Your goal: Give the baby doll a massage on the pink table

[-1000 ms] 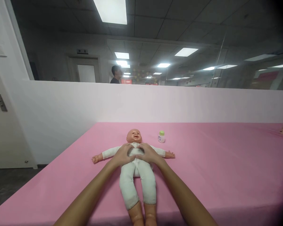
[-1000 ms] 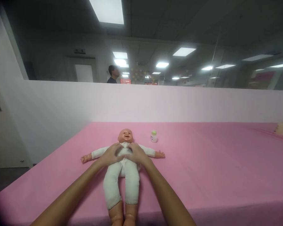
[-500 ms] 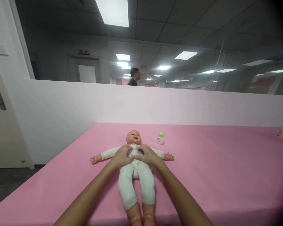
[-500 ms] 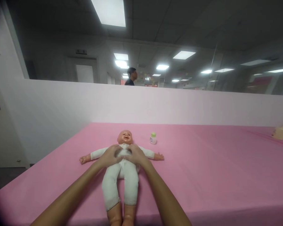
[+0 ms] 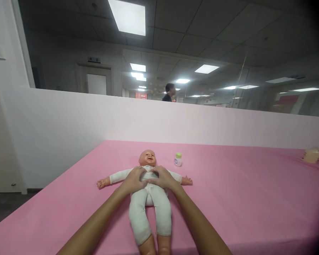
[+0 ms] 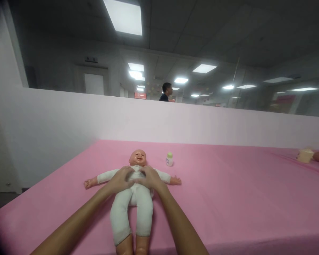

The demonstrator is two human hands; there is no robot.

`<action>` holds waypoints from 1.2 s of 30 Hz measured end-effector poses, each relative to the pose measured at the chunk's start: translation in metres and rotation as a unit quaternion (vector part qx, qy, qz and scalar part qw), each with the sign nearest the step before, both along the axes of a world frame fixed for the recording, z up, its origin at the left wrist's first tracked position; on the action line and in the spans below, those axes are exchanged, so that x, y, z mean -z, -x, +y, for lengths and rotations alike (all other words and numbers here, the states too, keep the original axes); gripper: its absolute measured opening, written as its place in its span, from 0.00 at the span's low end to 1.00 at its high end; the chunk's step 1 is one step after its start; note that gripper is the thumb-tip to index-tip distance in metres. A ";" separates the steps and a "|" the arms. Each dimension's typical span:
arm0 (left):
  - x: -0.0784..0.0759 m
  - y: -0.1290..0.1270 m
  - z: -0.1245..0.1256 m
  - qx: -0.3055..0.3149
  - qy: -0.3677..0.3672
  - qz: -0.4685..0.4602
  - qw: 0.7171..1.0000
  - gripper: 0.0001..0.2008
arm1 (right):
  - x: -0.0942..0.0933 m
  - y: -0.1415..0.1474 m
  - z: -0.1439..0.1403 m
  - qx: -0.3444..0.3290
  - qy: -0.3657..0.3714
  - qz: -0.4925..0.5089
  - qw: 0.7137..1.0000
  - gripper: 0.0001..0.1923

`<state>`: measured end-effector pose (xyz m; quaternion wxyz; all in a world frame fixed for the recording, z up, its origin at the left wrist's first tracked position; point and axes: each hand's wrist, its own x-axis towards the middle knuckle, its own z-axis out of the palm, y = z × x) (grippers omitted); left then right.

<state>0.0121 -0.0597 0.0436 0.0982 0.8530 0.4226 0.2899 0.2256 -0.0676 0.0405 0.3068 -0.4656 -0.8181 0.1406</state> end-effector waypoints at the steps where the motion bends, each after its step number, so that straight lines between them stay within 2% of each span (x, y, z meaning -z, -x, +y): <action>1: 0.000 0.001 0.001 0.007 -0.005 -0.004 1.000 0.17 | -0.001 0.000 0.000 -0.002 -0.001 0.002 1.000 0.21; 3: 0.002 0.005 0.002 0.019 -0.011 -0.010 1.000 0.20 | -0.001 -0.001 -0.002 -0.002 0.005 0.014 1.000 0.23; 6: 0.004 0.011 0.001 0.017 0.005 -0.014 1.000 0.28 | 0.001 -0.005 -0.005 0.001 0.024 0.032 0.999 0.36; 8: 0.004 0.011 0.000 0.011 0.017 -0.011 1.000 0.30 | 0.003 -0.006 -0.004 -0.004 0.036 0.028 0.999 0.41; 10: 0.001 0.010 -0.001 0.012 0.016 -0.005 1.000 0.27 | 0.005 -0.005 -0.001 0.001 0.038 0.020 0.999 0.39; 15: -0.003 0.004 0.001 0.017 -0.004 -0.008 1.000 0.17 | 0.004 0.002 0.004 0.040 0.019 0.019 0.999 0.28; 20: 0.004 0.009 -0.002 0.009 -0.018 -0.005 1.000 0.24 | 0.005 0.001 -0.002 0.025 0.008 0.033 0.999 0.32; 23: 0.008 0.013 -0.003 0.006 -0.008 -0.006 1.000 0.28 | 0.005 0.000 -0.008 0.020 -0.011 0.040 0.999 0.30; 30: 0.006 0.007 0.003 0.020 -0.020 0.000 1.000 0.16 | -0.002 0.003 -0.009 0.019 -0.010 0.010 1.000 0.19; 36: 0.005 0.008 0.002 0.014 -0.028 -0.008 0.999 0.15 | 0.001 0.004 -0.006 0.052 -0.060 0.034 0.996 0.22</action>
